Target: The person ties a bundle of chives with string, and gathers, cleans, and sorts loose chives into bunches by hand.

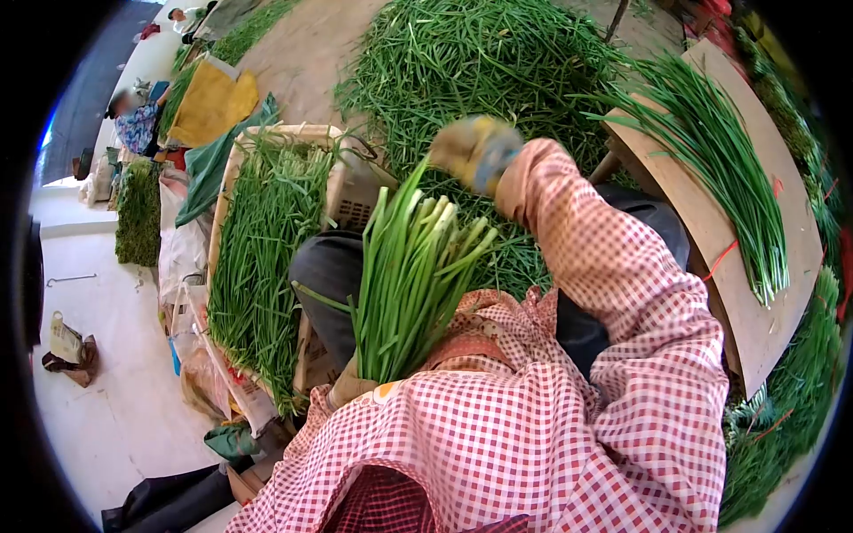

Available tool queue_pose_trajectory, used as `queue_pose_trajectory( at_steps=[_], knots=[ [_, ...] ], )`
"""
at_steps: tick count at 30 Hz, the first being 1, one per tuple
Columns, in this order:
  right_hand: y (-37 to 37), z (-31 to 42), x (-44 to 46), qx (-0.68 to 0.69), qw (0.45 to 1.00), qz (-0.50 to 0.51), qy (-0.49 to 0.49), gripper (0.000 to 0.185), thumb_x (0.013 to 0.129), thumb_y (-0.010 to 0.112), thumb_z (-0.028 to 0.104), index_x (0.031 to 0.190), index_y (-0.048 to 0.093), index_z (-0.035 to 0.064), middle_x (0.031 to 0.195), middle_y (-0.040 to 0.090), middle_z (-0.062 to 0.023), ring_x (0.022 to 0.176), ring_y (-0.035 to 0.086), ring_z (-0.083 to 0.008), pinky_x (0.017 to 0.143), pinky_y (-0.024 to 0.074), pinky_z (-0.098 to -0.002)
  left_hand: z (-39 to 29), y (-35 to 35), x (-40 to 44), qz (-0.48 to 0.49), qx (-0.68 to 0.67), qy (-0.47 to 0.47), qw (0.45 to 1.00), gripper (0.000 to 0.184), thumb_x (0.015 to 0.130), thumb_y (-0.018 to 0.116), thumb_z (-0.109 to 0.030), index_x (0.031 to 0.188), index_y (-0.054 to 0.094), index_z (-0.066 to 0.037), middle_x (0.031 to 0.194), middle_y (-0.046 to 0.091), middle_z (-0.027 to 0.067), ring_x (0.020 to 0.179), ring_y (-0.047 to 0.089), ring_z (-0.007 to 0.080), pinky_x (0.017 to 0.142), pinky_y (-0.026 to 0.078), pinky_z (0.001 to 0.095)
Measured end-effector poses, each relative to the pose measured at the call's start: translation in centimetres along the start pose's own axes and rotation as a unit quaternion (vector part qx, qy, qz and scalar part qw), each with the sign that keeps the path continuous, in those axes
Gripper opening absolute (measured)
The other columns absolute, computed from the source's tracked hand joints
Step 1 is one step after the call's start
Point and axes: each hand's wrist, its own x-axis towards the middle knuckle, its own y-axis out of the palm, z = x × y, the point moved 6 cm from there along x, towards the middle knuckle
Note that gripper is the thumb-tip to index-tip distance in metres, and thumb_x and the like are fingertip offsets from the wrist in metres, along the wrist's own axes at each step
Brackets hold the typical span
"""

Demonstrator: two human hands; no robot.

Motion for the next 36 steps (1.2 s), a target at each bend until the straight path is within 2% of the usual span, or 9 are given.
queue_pose_trajectory(
  at_steps=[1,6,8,12,20,23,30,34,36],
  knots=[
    [-1.0,-2.7,0.8,0.071,0.979,-0.03,0.191,0.016,0.087,0.063,0.014,0.1,0.066,0.0059,0.089,0.068,-0.007,0.081,0.064,-0.0167,0.068,0.0523,-0.0267,0.1,-0.2,-0.1,-0.001,-0.007,0.008,1.0,0.085,0.071,0.075,-0.012,0.142,0.028,0.0,0.137,0.044,0.0135,0.123,0.046,0.0235,0.104,0.035,0.0371],
    [-1.8,-13.9,-2.4,-0.111,0.922,0.046,0.369,0.046,0.091,0.057,0.031,0.127,0.05,0.0049,0.106,0.065,-0.0154,0.094,0.063,-0.0279,0.083,0.0505,-0.0382,0.2,-0.5,-1.0,-0.026,-0.058,0.032,0.997,0.085,0.072,0.075,-0.011,0.142,0.028,0.0,0.137,0.044,0.0136,0.123,0.046,0.0238,0.103,0.036,0.0372],
    [-0.9,-10.4,-2.4,-0.266,0.946,0.03,0.182,0.064,0.086,0.062,0.043,0.134,0.043,0.0049,0.121,0.058,-0.0181,0.106,0.058,-0.0323,0.091,0.0472,-0.042,0.4,-0.6,-1.2,-0.028,-0.064,0.031,0.997,0.085,0.072,0.074,-0.011,0.142,0.027,0.0,0.137,0.044,0.0137,0.123,0.046,0.0238,0.103,0.036,0.0373],
    [3.3,-5.2,-1.7,0.296,0.925,0.235,0.039,0.072,0.074,0.065,0.06,0.118,0.058,0.0036,0.131,0.049,-0.0205,0.117,0.051,-0.0319,0.098,0.0422,-0.0437,0.2,-0.6,-0.6,-0.018,-0.069,0.018,0.997,0.085,0.072,0.074,-0.011,0.142,0.027,0.0,0.137,0.044,0.0138,0.123,0.046,0.024,0.103,0.036,0.0374],
    [4.8,1.6,-4.4,0.367,0.854,0.343,0.137,0.053,0.076,0.072,0.049,0.101,0.065,0.0023,0.116,0.059,-0.0162,0.111,0.054,-0.0265,0.095,0.0421,-0.0416,-0.1,0.0,0.0,-0.015,-0.074,0.007,0.997,0.085,0.072,0.073,-0.01,0.142,0.027,0.0,0.138,0.044,0.0141,0.123,0.046,0.0243,0.103,0.037,0.0376],
    [3.8,1.8,-4.0,0.356,0.908,0.216,0.046,0.023,0.078,0.073,0.021,0.092,0.07,0.0034,0.096,0.065,-0.0069,0.085,0.061,-0.0176,0.077,0.0482,-0.032,0.0,-0.1,0.0,-0.013,-0.084,0.006,0.996,0.085,0.072,0.073,-0.009,0.142,0.027,0.0,0.138,0.044,0.0142,0.123,0.046,0.0245,0.103,0.037,0.0377],
    [3.4,0.2,-5.2,0.335,0.939,0.065,0.028,0.023,0.076,0.071,0.02,0.089,0.069,0.001,0.087,0.065,-0.009,0.078,0.061,-0.019,0.069,0.0498,-0.0321,0.3,-0.4,-0.1,0.004,-0.117,0.014,0.993,0.085,0.072,0.072,-0.008,0.142,0.026,0.0,0.138,0.044,0.0145,0.123,0.047,0.0251,0.102,0.038,0.0381],
    [-2.6,-7.9,-2.1,0.061,0.963,-0.115,0.235,0.019,0.083,0.064,0.015,0.095,0.067,0.0005,0.079,0.066,-0.0137,0.07,0.064,-0.0188,0.069,0.0545,-0.028,0.5,-0.6,-0.6,-0.023,-0.098,0.061,0.993,0.085,0.071,0.071,-0.004,0.143,0.026,-0.001,0.136,0.045,0.0146,0.122,0.048,0.0257,0.102,0.039,0.0384],
    [-6.1,-9.7,-1.7,-0.161,0.938,-0.1,0.292,0.047,0.082,0.069,0.025,0.121,0.054,0.0019,0.116,0.058,-0.0195,0.102,0.06,-0.0271,0.083,0.0515,-0.0367,-0.1,0.0,-0.8,-0.065,-0.08,0.071,0.992,0.085,0.071,0.071,-0.003,0.143,0.026,-0.001,0.136,0.046,0.0142,0.121,0.048,0.0252,0.102,0.038,0.0382]
  ],
)
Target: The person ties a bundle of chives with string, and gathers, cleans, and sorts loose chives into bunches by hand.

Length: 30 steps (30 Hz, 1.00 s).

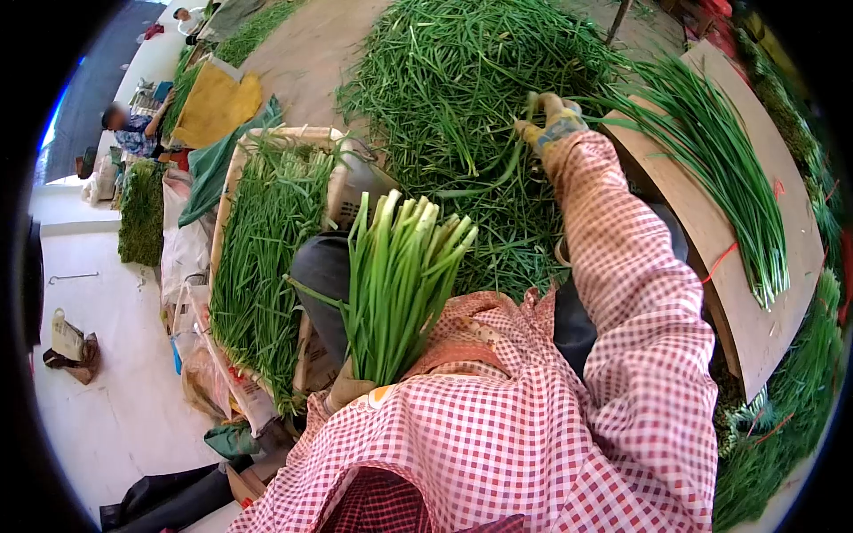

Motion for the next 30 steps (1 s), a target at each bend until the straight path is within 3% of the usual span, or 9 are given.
queue_pose_trajectory(
  at_steps=[2,4,6,11,15,20,25,29,30],
  knots=[
    [-0.1,3.5,-1.4,0.016,0.987,0.042,-0.155,0.067,0.08,0.072,0.037,0.131,0.044,0.0045,0.128,0.05,-0.0204,0.112,0.054,-0.0306,0.091,0.0483,-0.043,-0.3,0.8,0.1,-0.025,0.044,-0.03,0.998,0.086,0.07,0.073,-0.003,0.143,0.027,-0.002,0.135,0.047,0.0128,0.121,0.048,0.0243,0.102,0.038,0.0375],
    [2.0,7.5,-5.0,0.198,0.889,0.338,-0.237,0.07,0.075,0.071,0.052,0.126,0.052,0.0072,0.129,0.049,-0.0194,0.114,0.052,-0.0349,0.097,0.0444,-0.0455,0.1,0.2,0.4,-0.009,0.057,-0.04,0.998,0.088,0.069,0.075,-0.006,0.143,0.027,-0.002,0.134,0.047,0.0117,0.122,0.047,0.0233,0.102,0.037,0.0364],
    [2.3,11.5,-8.4,0.182,0.836,0.347,-0.385,0.049,0.078,0.071,0.044,0.112,0.064,0.0092,0.126,0.052,-0.0162,0.113,0.053,-0.0295,0.09,0.0474,-0.0427,-0.1,0.5,1.0,-0.011,0.086,-0.042,0.995,0.087,0.069,0.076,-0.006,0.142,0.028,-0.001,0.134,0.047,0.0119,0.122,0.047,0.0232,0.102,0.038,0.0357],
    [6.2,10.6,-8.5,0.278,0.803,0.435,-0.298,0.04,0.079,0.071,0.035,0.095,0.068,-0.0008,0.1,0.064,-0.0144,0.083,0.063,-0.0229,0.07,0.0518,-0.0351,0.2,-0.2,1.2,0.005,0.088,-0.061,0.994,0.087,0.068,0.077,-0.005,0.141,0.029,-0.001,0.134,0.048,0.0122,0.121,0.047,0.0224,0.102,0.037,0.0353],
    [4.6,9.5,-7.2,0.267,0.901,0.295,-0.174,0.025,0.082,0.069,0.024,0.088,0.067,-0.0004,0.078,0.065,-0.0113,0.07,0.062,-0.0197,0.06,0.0505,-0.0314,-0.2,1.3,0.7,0.037,-0.005,-0.053,0.998,0.085,0.07,0.078,-0.006,0.141,0.031,-0.002,0.134,0.048,0.0117,0.121,0.048,0.0215,0.102,0.038,0.0362],
    [0.4,3.6,-3.3,-0.069,0.99,-0.011,-0.123,0.027,0.087,0.059,0.026,0.107,0.062,0.0071,0.111,0.059,-0.0161,0.098,0.058,-0.0321,0.083,0.0481,-0.0419,-0.5,0.0,-1.2,0.037,-0.007,-0.042,0.998,0.085,0.07,0.078,-0.006,0.141,0.031,-0.002,0.134,0.048,0.0116,0.121,0.048,0.0215,0.102,0.037,0.0363],
    [1.7,6.9,-7.4,0.117,0.927,0.199,-0.296,0.021,0.081,0.067,0.023,0.093,0.066,0.0056,0.114,0.059,-0.0146,0.107,0.056,-0.0324,0.091,0.0457,-0.0436,-0.3,0.6,-1.0,0.035,0.024,-0.051,0.998,0.085,0.07,0.078,-0.006,0.141,0.031,-0.002,0.134,0.047,0.0116,0.121,0.048,0.0215,0.102,0.037,0.0364],
    [3.7,11.5,-12.1,0.107,0.862,0.283,-0.406,0.11,0.058,0.071,0.071,0.139,0.036,0.0061,0.141,0.036,-0.0233,0.134,0.026,-0.0429,0.111,0.0208,-0.0527,-0.1,0.8,-0.7,0.038,0.038,-0.064,0.997,0.084,0.071,0.078,-0.006,0.141,0.031,-0.002,0.134,0.047,0.0115,0.121,0.048,0.0215,0.102,0.037,0.0365],
    [4.6,12.1,-12.5,0.108,0.864,0.281,-0.404,0.11,0.058,0.071,0.071,0.139,0.036,0.0061,0.141,0.036,-0.0233,0.134,0.026,-0.0429,0.111,0.0208,-0.0527,-0.1,0.9,-0.7,0.039,0.04,-0.065,0.996,0.084,0.071,0.078,-0.006,0.141,0.031,-0.002,0.134,0.047,0.0115,0.121,0.048,0.0215,0.102,0.037,0.0366]
  ],
)
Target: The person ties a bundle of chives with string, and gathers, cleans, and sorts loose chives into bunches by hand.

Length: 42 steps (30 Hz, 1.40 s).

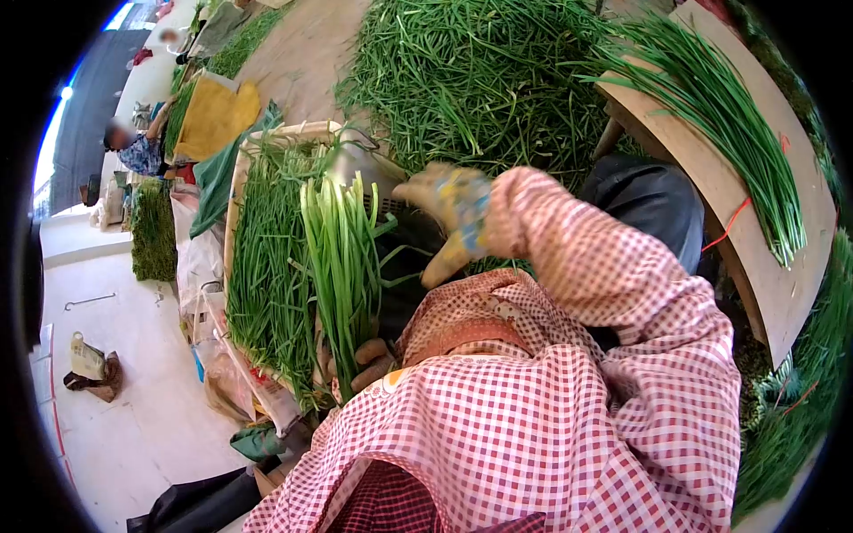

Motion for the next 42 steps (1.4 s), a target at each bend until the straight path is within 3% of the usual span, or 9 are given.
queue_pose_trajectory(
  at_steps=[6,9,14,18,27,31,34,38,42],
  knots=[
    [7.4,4.4,0.7,0.246,0.95,0.104,0.16,0.077,0.078,0.07,0.031,0.14,0.032,0.0056,0.129,0.051,-0.02,0.12,0.049,-0.033,0.102,0.039,-0.0398,-0.2,-0.1,-0.8,-0.006,0.004,-0.001,1.0,0.084,0.071,0.078,-0.006,0.141,0.031,-0.002,0.134,0.047,0.0114,0.121,0.048,0.0215,0.102,0.037,0.0367],
    [9.9,2.8,-0.3,0.276,0.955,0.016,0.11,0.056,0.085,0.059,0.02,0.137,0.039,0.0098,0.119,0.058,-0.0178,0.108,0.058,-0.0298,0.092,0.0455,-0.0371,-0.3,-0.4,-1.3,-0.012,0.005,0.001,1.0,0.084,0.071,0.078,-0.006,0.141,0.031,-0.002,0.134,0.047,0.0114,0.121,0.048,0.0214,0.102,0.037,0.0368],
    [6.4,2.9,-1.7,0.253,0.965,0.041,0.049,0.039,0.089,0.052,0.021,0.127,0.052,0.0111,0.112,0.062,-0.0163,0.098,0.06,-0.0299,0.087,0.0461,-0.0377,-0.5,-0.7,-1.1,-0.009,0.0,0.001,1.0,0.084,0.071,0.077,-0.006,0.141,0.031,-0.002,0.134,0.047,0.0113,0.121,0.047,0.0214,0.102,0.037,0.0369],
    [7.3,0.3,-1.6,0.301,0.936,0.082,0.161,0.034,0.091,0.049,0.017,0.124,0.056,0.0128,0.111,0.063,-0.013,0.098,0.061,-0.023,0.089,0.047,-0.0303,-0.3,-0.9,-1.2,-0.007,-0.01,-0.003,1.0,0.083,0.072,0.077,-0.006,0.141,0.031,-0.002,0.135,0.047,0.0112,0.121,0.047,0.0214,0.103,0.037,0.037],
    [1.3,-18.0,1.4,0.002,0.976,-0.079,0.203,0.015,0.093,0.051,0.017,0.1,0.057,0.0057,0.081,0.059,-0.0071,0.067,0.055,-0.0162,0.063,0.05,-0.0284,0.1,-2.1,-1.2,-0.013,-0.043,0.005,0.999,0.083,0.072,0.077,-0.007,0.141,0.031,-0.003,0.135,0.047,0.0111,0.121,0.047,0.0214,0.103,0.037,0.0372],
    [-3.5,-28.3,0.3,-0.251,0.896,0.099,0.352,0.038,0.093,0.051,0.019,0.127,0.044,0.0033,0.112,0.055,-0.015,0.097,0.055,-0.0214,0.086,0.0472,-0.03,0.2,-2.5,-0.6,-0.018,-0.05,0.01,0.999,0.083,0.072,0.077,-0.007,0.141,0.031,-0.003,0.135,0.047,0.011,0.121,0.047,0.0214,0.103,0.037,0.0373],
    [-6.5,-15.5,-2.2,-0.356,0.775,0.221,0.473,0.069,0.09,0.058,0.027,0.145,0.022,0.0054,0.146,0.029,-0.0208,0.132,0.035,-0.0324,0.106,0.0353,-0.0371,-0.1,-2.3,-0.1,-0.023,-0.046,0.011,0.999,0.082,0.073,0.077,-0.007,0.141,0.031,-0.003,0.135,0.047,0.011,0.121,0.047,0.0214,0.103,0.037,0.0374],
    [3.1,-13.5,-3.0,0.277,0.888,0.241,0.276,0.107,0.071,0.067,0.064,0.145,0.02,0.0022,0.143,0.033,-0.0229,0.134,0.031,-0.0348,0.11,0.028,-0.0454,-0.6,-1.3,1.4,-0.016,-0.026,0.011,0.999,0.082,0.073,0.077,-0.007,0.141,0.031,-0.003,0.135,0.047,0.0109,0.121,0.047,0.0214,0.103,0.037,0.0375],
    [3.3,-1.9,-1.0,0.761,0.648,-0.019,0.024,0.078,0.086,0.057,0.052,0.144,0.028,0.0081,0.14,0.04,-0.011,0.126,0.042,-0.0243,0.102,0.038,-0.0448,-1.1,-0.4,2.6,-0.005,0.026,0.003,1.0,0.082,0.073,0.077,-0.007,0.141,0.031,-0.003,0.135,0.047,0.0109,0.121,0.047,0.0213,0.103,0.037,0.0376]
  ],
)
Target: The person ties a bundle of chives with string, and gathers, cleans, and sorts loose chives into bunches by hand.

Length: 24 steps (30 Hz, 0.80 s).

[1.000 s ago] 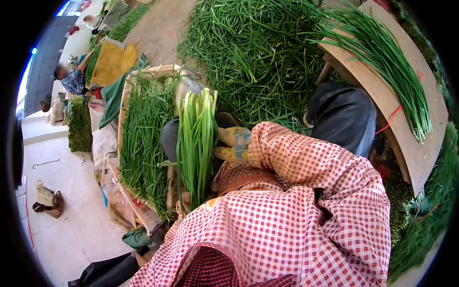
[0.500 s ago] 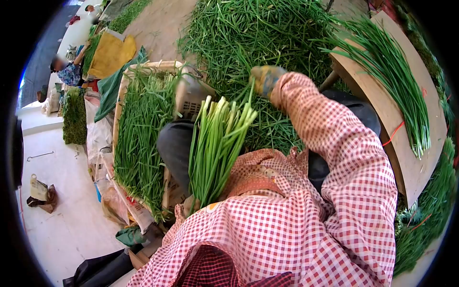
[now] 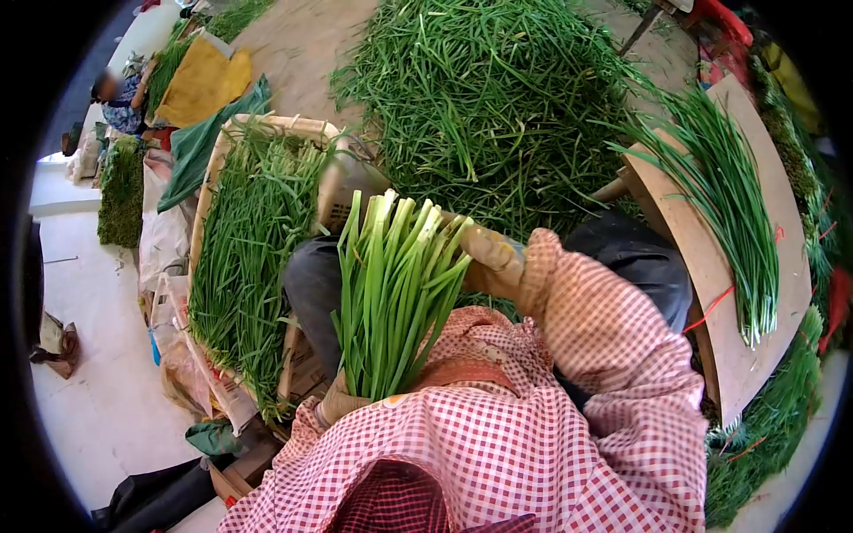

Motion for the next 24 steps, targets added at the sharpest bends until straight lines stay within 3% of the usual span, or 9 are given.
queue_pose_trajectory(
  at_steps=[3,5,10,12,15,16,20,22,24],
  knots=[
    [-1.3,-0.2,0.2,0.069,0.994,-0.084,0.016,0.073,0.089,0.056,0.046,0.142,0.03,0.0044,0.139,0.042,-0.0155,0.122,0.048,-0.027,0.098,0.0438,-0.0448,-0.2,0.4,0.0,0.002,0.043,0.001,0.999,0.082,0.073,0.077,-0.007,0.141,0.031,-0.003,0.135,0.047,0.0108,0.121,0.047,0.0213,0.103,0.037,0.0377],
    [-1.5,0.3,0.4,0.004,0.987,-0.154,0.048,0.059,0.087,0.06,0.031,0.134,0.041,0.0015,0.124,0.055,-0.0135,0.105,0.06,-0.0235,0.089,0.0512,-0.0383,-0.5,0.6,-0.1,-0.001,0.062,0.001,0.998,0.082,0.073,0.077,-0.007,0.141,0.031,-0.003,0.135,0.047,0.0108,0.121,0.047,0.0213,0.103,0.037,0.0377],
    [-0.8,2.1,1.5,-0.036,0.989,-0.14,-0.01,0.045,0.077,0.063,0.012,0.12,0.052,0.0051,0.099,0.062,-0.0078,0.084,0.063,-0.0187,0.078,0.0541,-0.0332,-0.6,1.6,-0.6,0.004,0.07,0.013,0.997,0.076,0.077,0.074,-0.006,0.141,0.032,-0.004,0.135,0.047,0.0096,0.122,0.047,0.0205,0.104,0.036,0.0381],
    [-2.3,3.4,1.9,-0.117,0.959,-0.258,0.012,0.038,0.076,0.064,0.009,0.113,0.055,0.0086,0.091,0.061,-0.0063,0.075,0.06,-0.0148,0.063,0.0519,-0.0271,-0.1,1.1,-1.0,0.005,0.094,0.03,0.995,0.077,0.077,0.074,-0.007,0.141,0.031,-0.004,0.136,0.046,0.0094,0.122,0.047,0.02,0.104,0.036,0.0374],
    [-3.5,10.2,1.4,-0.121,0.882,-0.451,-0.067,0.015,0.078,0.065,0.006,0.092,0.06,0.0087,0.073,0.054,0.0024,0.049,0.043,-0.0063,0.037,0.0319,-0.0212,0.8,-0.5,-1.3,-0.005,0.185,0.043,0.982,0.079,0.078,0.074,-0.008,0.142,0.029,-0.004,0.137,0.045,0.0092,0.122,0.046,0.0193,0.104,0.035,0.0361],
    [-5.6,12.7,1.3,-0.203,0.885,-0.402,-0.116,0.019,0.078,0.067,0.007,0.094,0.06,0.0137,0.071,0.051,0.0058,0.043,0.037,-0.0039,0.034,0.0267,-0.0196,1.0,-0.9,-1.4,-0.015,0.249,0.04,0.968,0.08,0.078,0.075,-0.009,0.142,0.027,-0.004,0.138,0.044,0.0091,0.123,0.045,0.019,0.105,0.034,0.0355],
    [2.3,12.0,1.9,-0.511,0.846,-0.154,-0.003,0.033,0.085,0.065,0.034,0.102,0.062,0.0061,0.078,0.059,-0.0023,0.066,0.058,-0.0152,0.052,0.0476,-0.0282,0.3,0.9,-0.2,-0.016,0.14,0.034,0.989,0.085,0.075,0.077,-0.009,0.143,0.025,-0.004,0.138,0.043,0.0101,0.124,0.044,0.0196,0.105,0.034,0.0357],
    [5.1,9.0,2.3,-0.725,0.668,-0.023,0.165,0.051,0.084,0.061,0.047,0.106,0.059,0.0016,0.083,0.062,-0.0105,0.083,0.061,-0.025,0.071,0.0514,-0.0373,-0.1,1.4,0.4,-0.005,0.146,0.034,0.989,0.084,0.075,0.076,-0.008,0.143,0.026,-0.004,0.138,0.044,0.0105,0.124,0.045,0.0195,0.105,0.035,0.036],
    [6.3,7.1,2.2,-0.778,0.571,-0.032,0.26,0.056,0.084,0.059,0.05,0.111,0.057,0.0007,0.093,0.064,-0.0174,0.091,0.062,-0.0302,0.082,0.049,-0.0396,-0.3,1.7,0.8,-0.028,0.192,0.041,0.98,0.08,0.077,0.076,-0.01,0.141,0.028,-0.003,0.137,0.045,0.0108,0.123,0.045,0.0183,0.105,0.035,0.0348]
  ],
)
